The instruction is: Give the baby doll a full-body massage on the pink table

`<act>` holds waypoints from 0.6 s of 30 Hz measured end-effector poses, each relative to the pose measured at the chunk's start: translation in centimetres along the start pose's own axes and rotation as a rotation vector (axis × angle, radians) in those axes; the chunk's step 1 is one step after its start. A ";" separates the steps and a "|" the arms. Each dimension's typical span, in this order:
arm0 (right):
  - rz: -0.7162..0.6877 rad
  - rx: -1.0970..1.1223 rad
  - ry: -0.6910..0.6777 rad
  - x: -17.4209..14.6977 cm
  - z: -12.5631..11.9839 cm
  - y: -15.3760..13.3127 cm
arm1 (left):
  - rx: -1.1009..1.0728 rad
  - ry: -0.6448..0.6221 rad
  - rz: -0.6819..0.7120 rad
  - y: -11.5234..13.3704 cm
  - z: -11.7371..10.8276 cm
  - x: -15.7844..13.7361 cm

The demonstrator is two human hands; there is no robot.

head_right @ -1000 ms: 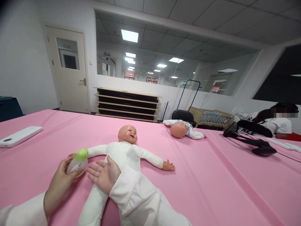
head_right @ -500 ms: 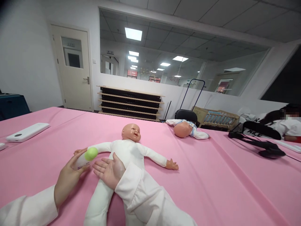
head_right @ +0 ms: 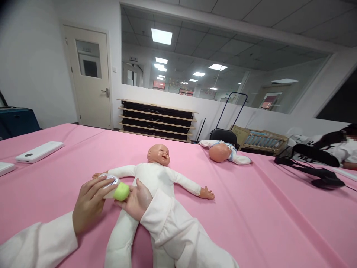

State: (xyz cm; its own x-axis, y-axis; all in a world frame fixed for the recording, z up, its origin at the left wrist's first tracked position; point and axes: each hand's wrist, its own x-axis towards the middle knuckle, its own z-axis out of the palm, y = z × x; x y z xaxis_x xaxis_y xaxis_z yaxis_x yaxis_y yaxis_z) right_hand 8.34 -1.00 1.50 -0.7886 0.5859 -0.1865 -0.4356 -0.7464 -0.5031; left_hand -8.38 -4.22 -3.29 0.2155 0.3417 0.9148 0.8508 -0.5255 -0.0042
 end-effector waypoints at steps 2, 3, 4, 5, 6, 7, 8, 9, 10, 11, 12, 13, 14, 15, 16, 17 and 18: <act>0.021 -0.029 -0.035 0.0 -0.1 0.1 | 0.010 -0.012 0.052 0.2 -0.1 0.0; 0.023 -0.040 -0.028 0.0 -0.2 0.1 | 0.005 -0.029 0.047 0.2 -0.1 0.0; 0.022 -0.047 0.003 0.0 -0.2 0.1 | -0.003 -0.041 0.007 0.2 -0.1 0.0; 0.019 -0.050 0.048 0.0 -0.2 0.1 | -0.010 -0.048 -0.070 0.1 -0.1 0.0; 0.016 -0.051 0.092 0.0 -0.3 0.1 | -0.018 -0.052 -0.168 0.0 0.0 0.0; 0.016 -0.050 0.125 0.0 -0.3 0.2 | -0.027 -0.057 -0.258 -0.2 0.1 -0.1; 0.021 -0.051 0.145 0.0 -0.3 0.2 | -0.039 -0.063 -0.309 -0.4 0.2 -0.1; 0.021 -0.052 0.146 0.0 -0.3 0.2 | -0.053 -0.087 -0.303 -0.6 0.3 -0.1; 0.018 -0.052 0.131 0.0 -0.3 0.2 | -0.070 -0.127 -0.249 -0.7 0.4 0.0; 0.013 -0.054 0.110 0.0 -0.3 0.2 | -0.088 -0.171 -0.163 -0.8 0.5 0.0; 0.009 -0.056 0.083 0.1 -0.3 0.3 | -0.101 -0.205 -0.076 -0.9 0.5 0.0; 0.004 -0.056 0.052 0.1 -0.3 0.3 | -0.109 -0.227 -0.012 -0.9 0.6 0.0; 0.001 -0.053 0.021 0.1 -0.3 0.3 | -0.115 -0.237 0.015 -0.9 0.6 0.0; 0.001 -0.049 -0.001 0.2 -0.3 0.3 | -0.122 -0.236 0.006 -0.8 0.6 -0.1; 0.003 -0.047 -0.005 0.2 -0.4 0.4 | -0.140 -0.231 -0.022 -0.7 0.6 -0.1; 0.002 -0.047 0.010 0.3 -0.5 0.4 | -0.172 -0.231 -0.074 -0.7 0.6 -0.2; 0.006 -0.048 0.038 0.3 -0.6 0.3 | -0.215 -0.231 -0.166 -0.6 0.7 -0.3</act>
State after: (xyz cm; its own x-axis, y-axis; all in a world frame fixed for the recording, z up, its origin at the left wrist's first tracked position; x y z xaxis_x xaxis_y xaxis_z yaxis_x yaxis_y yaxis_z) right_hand 8.20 -0.85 0.72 -0.7736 0.5938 -0.2212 -0.4088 -0.7344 -0.5418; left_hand -8.65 -3.43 -3.82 0.2065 0.5900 0.7805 0.7681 -0.5920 0.2442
